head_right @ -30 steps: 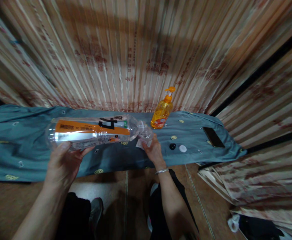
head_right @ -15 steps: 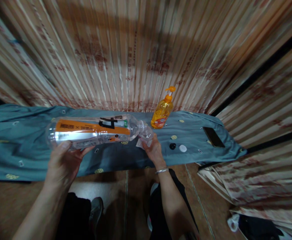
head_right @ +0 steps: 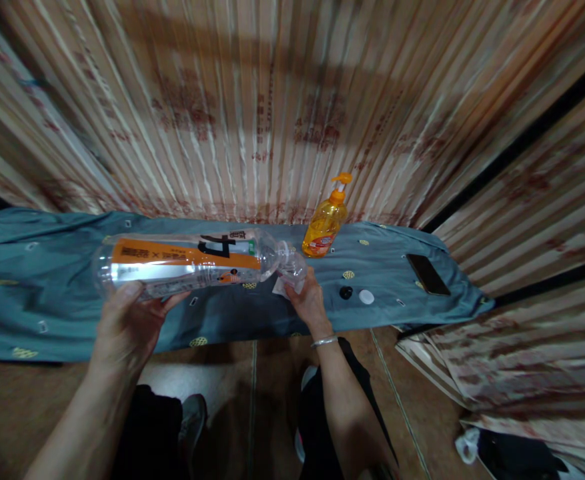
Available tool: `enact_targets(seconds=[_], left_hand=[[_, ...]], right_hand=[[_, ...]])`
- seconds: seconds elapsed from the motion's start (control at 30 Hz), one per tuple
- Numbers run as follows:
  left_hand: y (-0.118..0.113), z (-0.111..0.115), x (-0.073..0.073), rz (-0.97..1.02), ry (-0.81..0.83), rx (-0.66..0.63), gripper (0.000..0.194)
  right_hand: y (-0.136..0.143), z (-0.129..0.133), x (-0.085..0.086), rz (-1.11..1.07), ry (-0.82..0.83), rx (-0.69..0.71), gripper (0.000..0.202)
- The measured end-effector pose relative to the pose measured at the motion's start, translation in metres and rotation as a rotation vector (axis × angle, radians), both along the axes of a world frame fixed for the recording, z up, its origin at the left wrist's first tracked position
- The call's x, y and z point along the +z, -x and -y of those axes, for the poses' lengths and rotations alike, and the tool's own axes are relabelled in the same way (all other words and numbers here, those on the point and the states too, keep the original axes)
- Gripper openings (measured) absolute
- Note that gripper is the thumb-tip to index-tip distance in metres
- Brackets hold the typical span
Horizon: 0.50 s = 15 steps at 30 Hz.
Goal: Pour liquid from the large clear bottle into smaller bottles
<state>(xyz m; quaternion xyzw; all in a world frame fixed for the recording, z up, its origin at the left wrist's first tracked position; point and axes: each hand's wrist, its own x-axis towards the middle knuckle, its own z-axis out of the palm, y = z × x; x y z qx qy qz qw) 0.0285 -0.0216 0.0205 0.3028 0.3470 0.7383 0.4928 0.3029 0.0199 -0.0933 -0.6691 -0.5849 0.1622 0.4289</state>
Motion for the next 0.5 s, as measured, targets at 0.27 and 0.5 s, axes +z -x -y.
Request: enact_targets(seconds=[0.27, 0.5], left_hand=[[0.0021, 0.0011, -0.0005, -0.076, 0.011, -0.015, 0.066], [0.0026, 0.0012, -0.0003, -0.074, 0.004, -0.038, 0.065]], right_hand=[[-0.0012, -0.0017, -0.0047, -0.001, -0.017, 0.005, 0.053], [-0.0015, -0.0023, -0.0071, 0.011, -0.047, 0.009, 0.05]])
